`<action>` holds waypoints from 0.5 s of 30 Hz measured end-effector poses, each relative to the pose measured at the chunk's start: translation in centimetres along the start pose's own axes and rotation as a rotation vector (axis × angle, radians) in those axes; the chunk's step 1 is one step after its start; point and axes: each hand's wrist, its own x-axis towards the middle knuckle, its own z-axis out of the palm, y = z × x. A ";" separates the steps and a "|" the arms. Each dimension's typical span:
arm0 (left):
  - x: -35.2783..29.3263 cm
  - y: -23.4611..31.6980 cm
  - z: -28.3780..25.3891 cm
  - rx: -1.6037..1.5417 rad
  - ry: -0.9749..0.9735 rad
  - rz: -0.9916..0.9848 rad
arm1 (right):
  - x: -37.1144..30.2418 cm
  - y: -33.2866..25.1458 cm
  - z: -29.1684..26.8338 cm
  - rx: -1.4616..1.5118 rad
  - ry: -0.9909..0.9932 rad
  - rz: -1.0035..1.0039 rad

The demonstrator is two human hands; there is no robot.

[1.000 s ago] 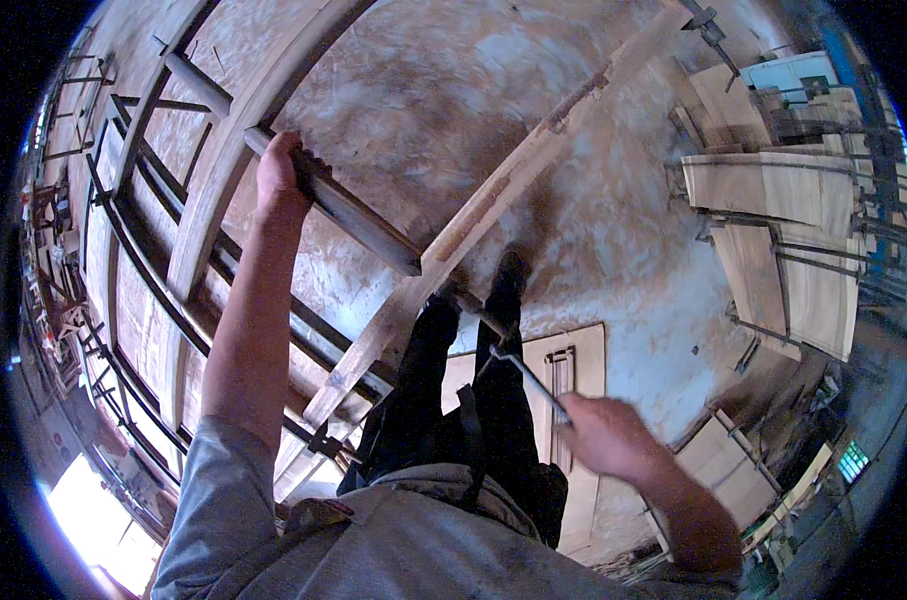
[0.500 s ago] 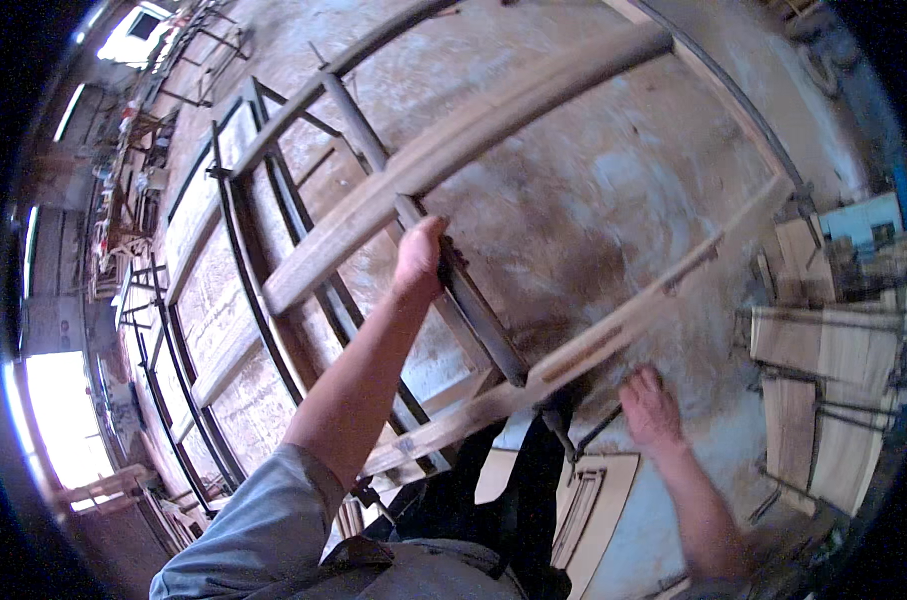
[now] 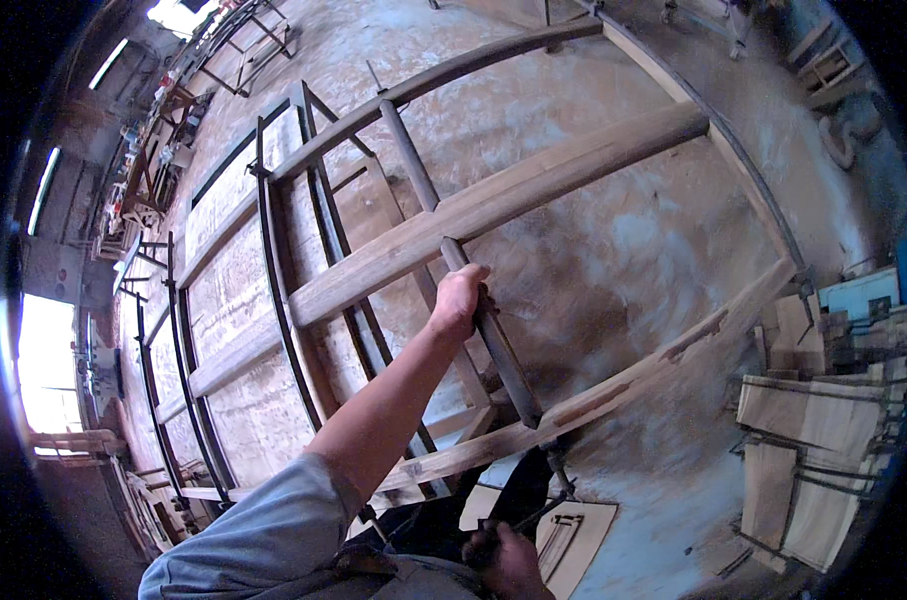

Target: The person assembles a wooden frame by inserting a plank into a jig, tightening clamps with a wrench, and securing the plank with a hammer and nails. The person then removes the plank and repeats the process with another plank.

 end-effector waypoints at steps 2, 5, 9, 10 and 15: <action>0.0 -0.2 -0.5 0.019 0.029 0.008 | -3.9 -2.0 -0.7 -0.096 -0.028 -0.047; 2.5 -2.3 -1.4 0.105 0.066 0.055 | -11.2 -3.5 4.4 -0.465 0.134 -0.365; 3.1 -3.1 -1.8 0.334 0.062 0.273 | -11.5 -2.9 2.7 -1.004 0.134 -0.710; 3.3 -3.0 -1.5 0.383 0.067 0.315 | -10.8 -2.4 3.0 -1.127 0.227 -0.742; -0.6 0.4 -1.0 0.466 0.000 0.205 | -9.3 -6.8 7.1 -1.427 0.619 -0.928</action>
